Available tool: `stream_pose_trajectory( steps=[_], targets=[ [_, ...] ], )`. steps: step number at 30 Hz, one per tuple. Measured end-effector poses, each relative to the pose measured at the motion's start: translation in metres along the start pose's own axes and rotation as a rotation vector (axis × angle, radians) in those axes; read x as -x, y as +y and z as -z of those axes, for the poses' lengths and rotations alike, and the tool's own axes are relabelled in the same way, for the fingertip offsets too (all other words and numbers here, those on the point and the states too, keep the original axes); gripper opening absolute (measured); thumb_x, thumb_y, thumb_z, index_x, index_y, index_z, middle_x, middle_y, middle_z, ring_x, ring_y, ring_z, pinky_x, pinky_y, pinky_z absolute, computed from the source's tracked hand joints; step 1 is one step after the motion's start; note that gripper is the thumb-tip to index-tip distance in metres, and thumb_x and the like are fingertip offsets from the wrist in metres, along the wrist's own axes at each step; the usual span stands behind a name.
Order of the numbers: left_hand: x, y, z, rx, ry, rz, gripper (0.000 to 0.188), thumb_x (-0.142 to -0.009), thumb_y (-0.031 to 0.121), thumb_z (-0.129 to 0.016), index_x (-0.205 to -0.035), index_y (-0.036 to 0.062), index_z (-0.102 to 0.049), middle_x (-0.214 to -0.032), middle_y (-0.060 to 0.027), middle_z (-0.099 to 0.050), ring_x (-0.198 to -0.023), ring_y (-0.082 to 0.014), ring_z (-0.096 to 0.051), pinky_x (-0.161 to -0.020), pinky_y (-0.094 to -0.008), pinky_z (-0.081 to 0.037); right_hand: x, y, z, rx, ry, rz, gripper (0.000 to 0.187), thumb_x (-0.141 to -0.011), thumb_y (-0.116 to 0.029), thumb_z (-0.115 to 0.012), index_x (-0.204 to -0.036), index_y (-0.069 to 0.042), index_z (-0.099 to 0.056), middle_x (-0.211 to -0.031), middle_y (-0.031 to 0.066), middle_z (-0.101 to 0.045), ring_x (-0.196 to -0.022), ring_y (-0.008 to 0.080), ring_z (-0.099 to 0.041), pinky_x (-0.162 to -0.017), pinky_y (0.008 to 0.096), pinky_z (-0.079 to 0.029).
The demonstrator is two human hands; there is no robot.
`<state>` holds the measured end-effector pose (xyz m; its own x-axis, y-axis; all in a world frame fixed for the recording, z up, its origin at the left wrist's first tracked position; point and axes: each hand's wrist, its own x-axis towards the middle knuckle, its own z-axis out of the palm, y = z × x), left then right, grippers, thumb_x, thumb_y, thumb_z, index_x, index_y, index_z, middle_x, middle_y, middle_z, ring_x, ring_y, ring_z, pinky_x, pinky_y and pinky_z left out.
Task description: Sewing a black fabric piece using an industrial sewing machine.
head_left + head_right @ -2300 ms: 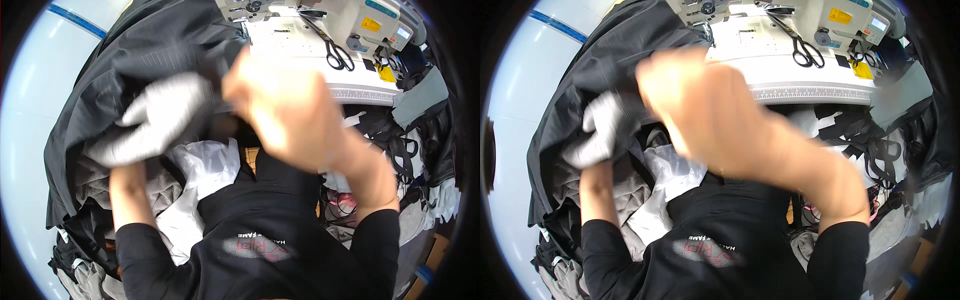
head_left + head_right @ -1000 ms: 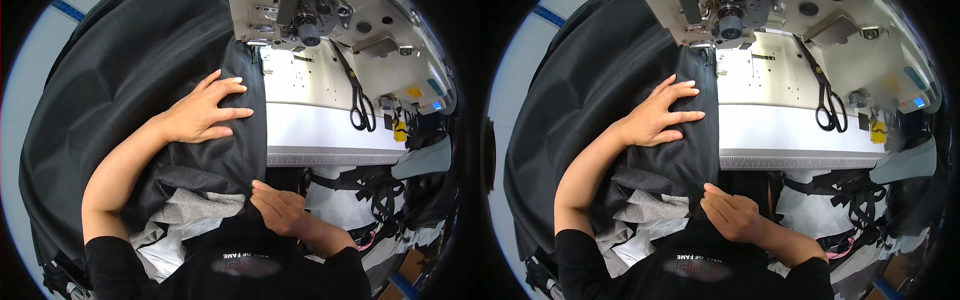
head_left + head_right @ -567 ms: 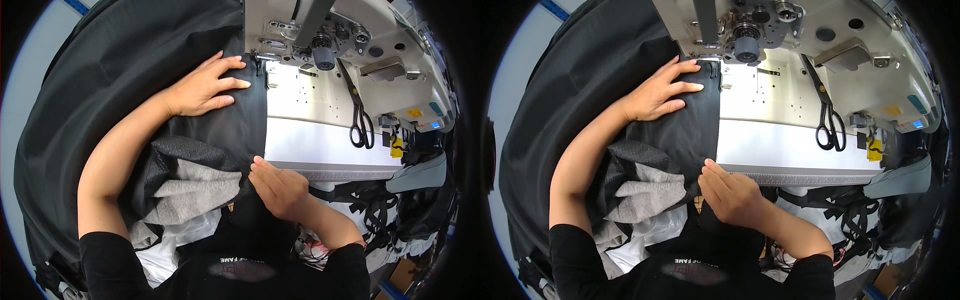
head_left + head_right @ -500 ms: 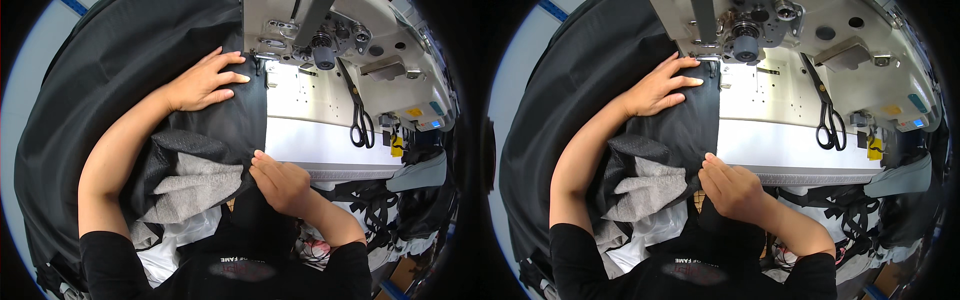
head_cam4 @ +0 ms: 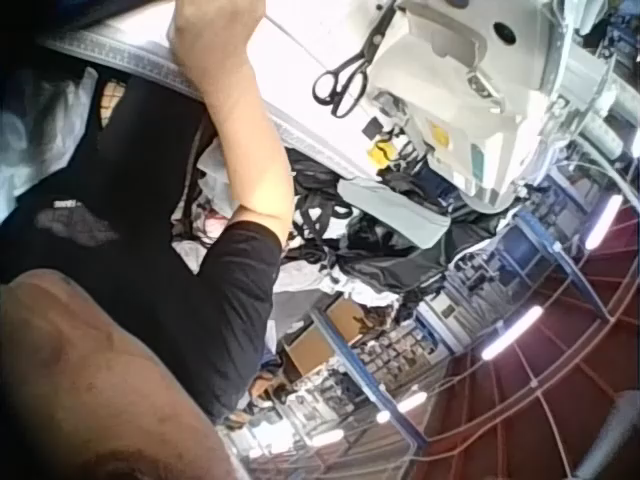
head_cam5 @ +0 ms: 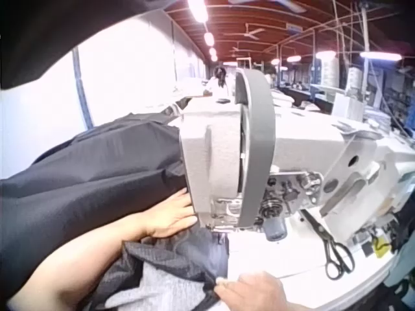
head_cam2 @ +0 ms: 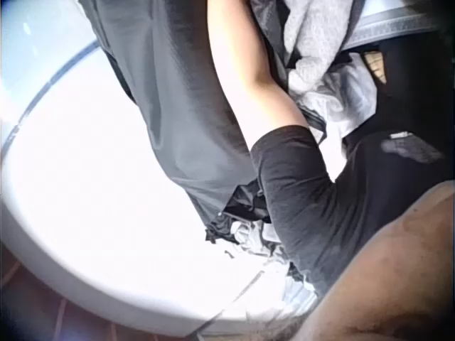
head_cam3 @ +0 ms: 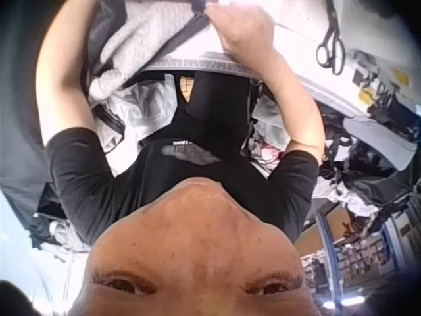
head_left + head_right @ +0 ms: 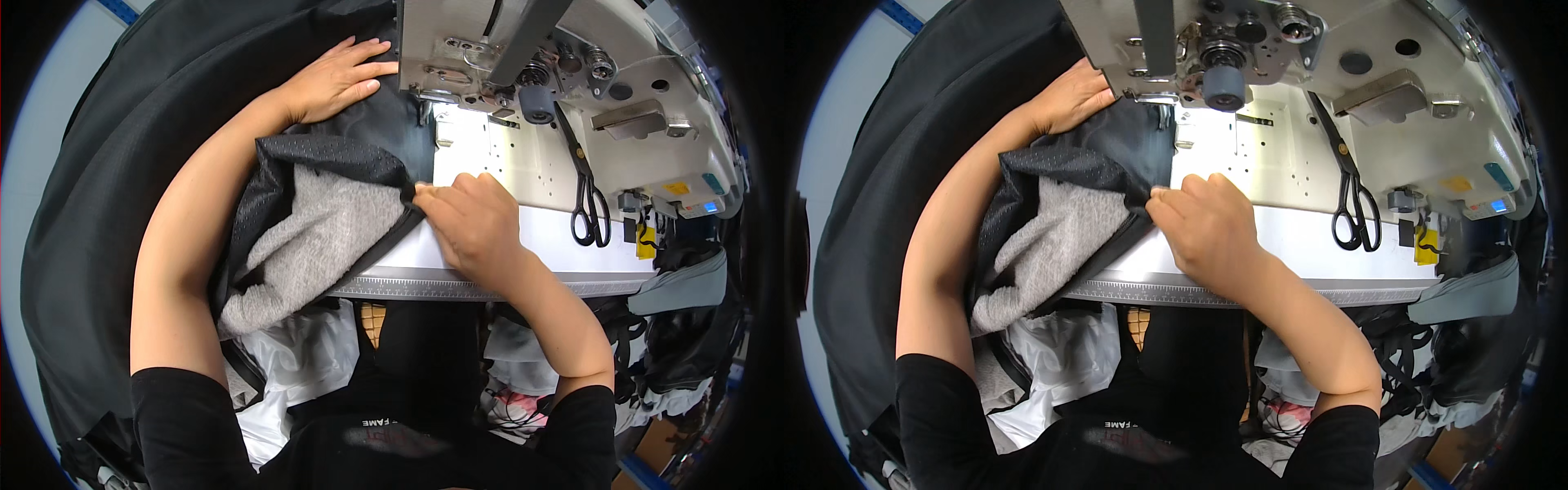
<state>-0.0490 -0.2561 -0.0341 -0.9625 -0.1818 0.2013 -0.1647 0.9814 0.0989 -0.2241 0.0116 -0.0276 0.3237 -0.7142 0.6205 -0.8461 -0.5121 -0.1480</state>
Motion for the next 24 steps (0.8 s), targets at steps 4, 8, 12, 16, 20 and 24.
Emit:
stream_pose_trajectory(
  steps=[4,8,12,16,20,24],
  targets=[
    [-0.008,-0.022,-0.001,-0.077,-0.012,0.05,0.045,-0.107,0.04,-0.034,-0.147,0.025,-0.046,-0.155,-0.0184,-0.038,-0.145,-0.0328,-0.033,-0.123,-0.0493,-0.017,-0.013,0.016,-0.008,-0.033,-0.015,0.0,0.012,-0.074,-0.002,-0.066,-0.086,-0.003,-0.068,-0.083,0.0033,-0.069,-0.069,0.02,-0.059,-0.059,0.0346,-0.043],
    [-0.016,-0.031,0.001,-0.272,-0.027,0.149,0.044,-0.107,0.041,-0.033,-0.149,0.0299,-0.045,-0.154,-0.0192,-0.04,-0.144,-0.0327,-0.035,-0.122,-0.0488,-0.02,-0.021,0.021,-0.012,-0.075,-0.005,-0.045,0.018,-0.07,-0.003,-0.071,-0.087,-0.004,-0.069,-0.084,0.0037,-0.07,-0.073,0.021,-0.061,-0.066,0.0358,-0.049],
    [-0.032,0.023,0.043,-0.429,-0.441,0.4,0.04,-0.093,0.019,-0.053,-0.13,0.0056,-0.06,-0.132,-0.0185,-0.06,-0.13,-0.034,-0.05,-0.117,-0.0498,-0.03,-0.019,0.014,-0.013,0.073,-0.002,0.002,0.023,-0.07,-0.006,-0.072,-0.092,-0.002,-0.07,-0.096,0.006,-0.071,-0.084,0.0214,-0.06,-0.07,0.036,-0.047],
    [-0.01,0.115,0.093,0.003,-0.418,0.289,0.034,-0.088,0.009,-0.055,-0.116,-0.0059,-0.065,-0.128,-0.0229,-0.061,-0.117,-0.0369,-0.06,-0.105,-0.0403,-0.046,-0.017,0.007,-0.015,0.155,-0.02,-0.009,0.026,-0.07,-0.009,-0.072,-0.095,-0.001,-0.07,-0.101,0.0074,-0.07,-0.086,0.0222,-0.059,-0.072,0.0356,-0.043],
    [0.043,0.152,0.056,0.036,-0.145,0.136,0.038,-0.09,0.019,-0.063,-0.12,-0.0034,-0.059,-0.116,-0.0205,-0.063,-0.11,-0.0362,-0.06,-0.103,-0.0444,-0.046,-0.02,0.002,-0.015,0.19,-0.029,0.016,0.029,-0.069,-0.008,-0.072,-0.097,0.0,-0.07,-0.101,0.008,-0.07,-0.084,0.022,-0.059,-0.07,0.0351,-0.043],
    [0.057,0.15,0.028,0.1,0.112,0.133,0.03,-0.087,0.022,-0.068,-0.107,0.0006,-0.06,-0.106,-0.0147,-0.059,-0.099,-0.0335,-0.059,-0.09,-0.0419,-0.047,-0.014,0.001,-0.019,0.193,0.006,0.088,0.03,-0.068,-0.006,-0.073,-0.097,0.0,-0.07,-0.101,0.0078,-0.07,-0.079,0.0209,-0.06,-0.067,0.0346,-0.044]
  ],
)
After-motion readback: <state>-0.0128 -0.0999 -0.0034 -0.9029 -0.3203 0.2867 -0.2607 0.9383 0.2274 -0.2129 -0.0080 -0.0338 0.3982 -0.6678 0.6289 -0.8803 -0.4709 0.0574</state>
